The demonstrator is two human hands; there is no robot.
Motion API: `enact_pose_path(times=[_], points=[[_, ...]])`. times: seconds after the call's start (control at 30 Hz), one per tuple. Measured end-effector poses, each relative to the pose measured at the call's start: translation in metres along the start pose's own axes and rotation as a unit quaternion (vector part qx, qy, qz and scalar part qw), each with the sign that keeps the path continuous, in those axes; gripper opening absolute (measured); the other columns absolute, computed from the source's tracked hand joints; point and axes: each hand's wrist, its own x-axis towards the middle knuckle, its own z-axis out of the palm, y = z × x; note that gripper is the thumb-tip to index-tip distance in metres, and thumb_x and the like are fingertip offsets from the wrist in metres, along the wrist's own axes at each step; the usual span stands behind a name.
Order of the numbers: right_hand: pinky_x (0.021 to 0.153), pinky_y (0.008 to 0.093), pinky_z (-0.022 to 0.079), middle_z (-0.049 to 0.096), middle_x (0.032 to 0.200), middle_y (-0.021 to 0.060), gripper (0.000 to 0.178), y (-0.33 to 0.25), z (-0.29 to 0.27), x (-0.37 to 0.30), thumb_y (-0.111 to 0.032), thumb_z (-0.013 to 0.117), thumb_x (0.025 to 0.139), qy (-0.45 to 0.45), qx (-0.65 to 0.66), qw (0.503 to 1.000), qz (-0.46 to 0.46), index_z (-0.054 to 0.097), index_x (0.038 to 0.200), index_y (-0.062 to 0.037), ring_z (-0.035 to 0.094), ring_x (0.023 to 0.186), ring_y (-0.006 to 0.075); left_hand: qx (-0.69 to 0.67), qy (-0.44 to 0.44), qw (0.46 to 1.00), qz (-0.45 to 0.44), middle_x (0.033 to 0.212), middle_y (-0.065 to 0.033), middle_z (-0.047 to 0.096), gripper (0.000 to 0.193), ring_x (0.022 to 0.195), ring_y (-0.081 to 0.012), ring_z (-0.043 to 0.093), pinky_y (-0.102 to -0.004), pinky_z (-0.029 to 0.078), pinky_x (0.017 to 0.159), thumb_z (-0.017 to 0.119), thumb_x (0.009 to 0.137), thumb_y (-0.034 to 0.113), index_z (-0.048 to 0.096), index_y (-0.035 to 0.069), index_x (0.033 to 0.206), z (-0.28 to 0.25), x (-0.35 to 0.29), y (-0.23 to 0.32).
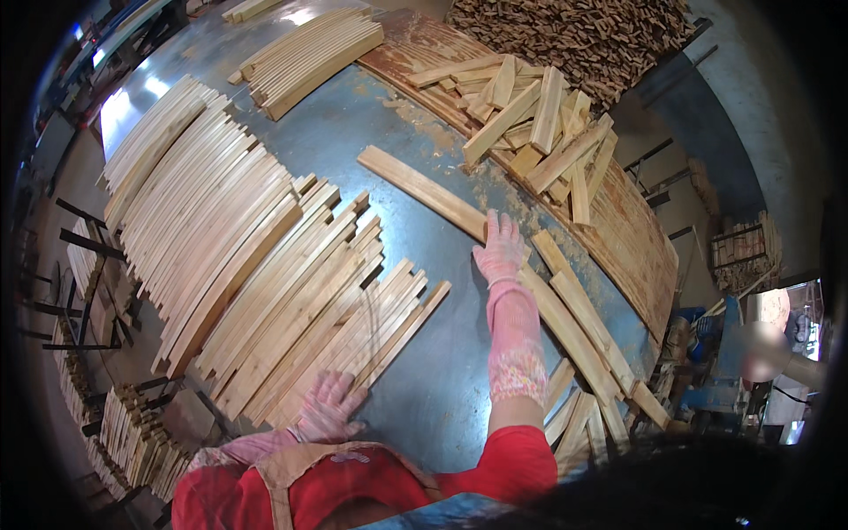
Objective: The person picks up thin wooden planks from a pile on a metal table and arranges them into a neat stack. They repeatedly pick up individual planks and align them with the growing stack, occasionally adjusting the pile to ensure it remains organized.
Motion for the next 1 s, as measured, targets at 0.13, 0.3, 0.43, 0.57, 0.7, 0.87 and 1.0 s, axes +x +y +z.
enact_pose_path(times=[0.13, 0.3, 0.43, 0.57, 0.7, 0.87, 1.0], points=[[0.114, 0.0497, 0.05, 0.057, 0.157, 0.0164, 0.079, 0.022, -0.012, 0.051, -0.041, 0.075, 0.094, -0.235, -0.013, 0.972, 0.022, 0.042, 0.163, -0.0187, 0.061, 0.138, 0.0391, 0.069, 0.009, 0.998, -0.006, 0.146, -0.0156, 0.06, 0.069, 0.138, -0.0394, 0.053, -0.0594, 0.041, 0.118, 0.085, 0.071, 0.043, 0.071, 0.018, 0.133, 0.048, -0.006, -0.014], [0.104, 0.0511, 0.054, 0.073, 0.128, 0.0193, 0.048, 0.07, -0.003, -0.013, -0.044, 0.064, 0.103, -0.264, 0.061, 0.957, -0.107, 0.067, 0.135, -0.0086, 0.069, 0.123, 0.0413, -0.121, 0.088, 0.987, 0.053, 0.136, -0.0193, 0.062, 0.071, 0.126, -0.0417, 0.061, -0.051, 0.05, 0.109, 0.087, 0.078, 0.032, 0.064, 0.009, 0.14, 0.041, 0.024, -0.006], [0.103, 0.0454, 0.052, 0.076, 0.128, 0.0158, 0.049, 0.036, -0.074, -0.137, -0.049, 0.061, 0.108, -0.347, 0.551, 0.738, 0.174, 0.074, 0.126, -0.0056, 0.07, 0.123, 0.0339, -0.528, -0.02, 0.827, -0.191, 0.138, -0.019, 0.063, 0.063, 0.125, -0.0295, 0.063, -0.0411, 0.053, 0.105, 0.079, 0.095, 0.03, 0.056, 0.002, 0.146, 0.025, 0.113, 0.059], [0.123, 0.0498, 0.038, 0.057, 0.157, 0.0192, 0.067, 0.099, -0.052, -0.22, -0.043, 0.073, 0.098, -0.194, 0.159, 0.967, 0.037, 0.055, 0.156, -0.0133, 0.051, 0.147, 0.029, -0.693, -0.139, 0.646, -0.29, 0.117, -0.0063, 0.073, 0.043, 0.105, -0.0152, 0.07, -0.0338, 0.057, 0.096, 0.071, 0.104, 0.021, 0.061, -0.001, 0.139, 0.079, 0.176, 0.057], [0.124, 0.0606, 0.034, 0.049, 0.165, 0.0111, 0.087, 0.217, -0.026, -0.259, -0.038, 0.078, 0.091, -0.133, -0.088, 0.98, 0.121, 0.039, 0.166, -0.0182, 0.043, 0.154, 0.0313, -0.636, -0.114, 0.699, -0.308, 0.113, -0.0058, 0.075, 0.041, 0.096, -0.015, 0.071, -0.0322, 0.058, 0.088, 0.071, 0.103, 0.018, 0.063, -0.001, 0.139, 0.119, 0.156, 0.048], [0.119, 0.0523, 0.044, 0.051, 0.164, 0.0113, 0.08, 0.254, -0.02, -0.265, -0.045, 0.073, 0.094, -0.172, -0.043, 0.974, 0.143, 0.043, 0.163, -0.0183, 0.054, 0.144, 0.0368, -0.586, -0.162, 0.737, -0.294, 0.111, -0.0036, 0.073, 0.038, 0.094, -0.0134, 0.066, -0.0316, 0.056, 0.089, 0.071, 0.101, 0.017, 0.067, -0.002, 0.134, 0.092, 0.118, 0.072], [0.107, 0.0499, 0.051, 0.071, 0.138, 0.0194, 0.051, 0.19, -0.077, -0.231, -0.043, 0.065, 0.1, -0.27, 0.192, 0.914, 0.234, 0.069, 0.139, -0.0116, 0.066, 0.123, 0.0457, -0.589, -0.137, 0.738, -0.299, 0.11, -0.0022, 0.072, 0.039, 0.094, -0.0122, 0.064, -0.0296, 0.054, 0.087, 0.071, 0.101, 0.017, 0.065, -0.001, 0.136, 0.086, 0.071, 0.075]])
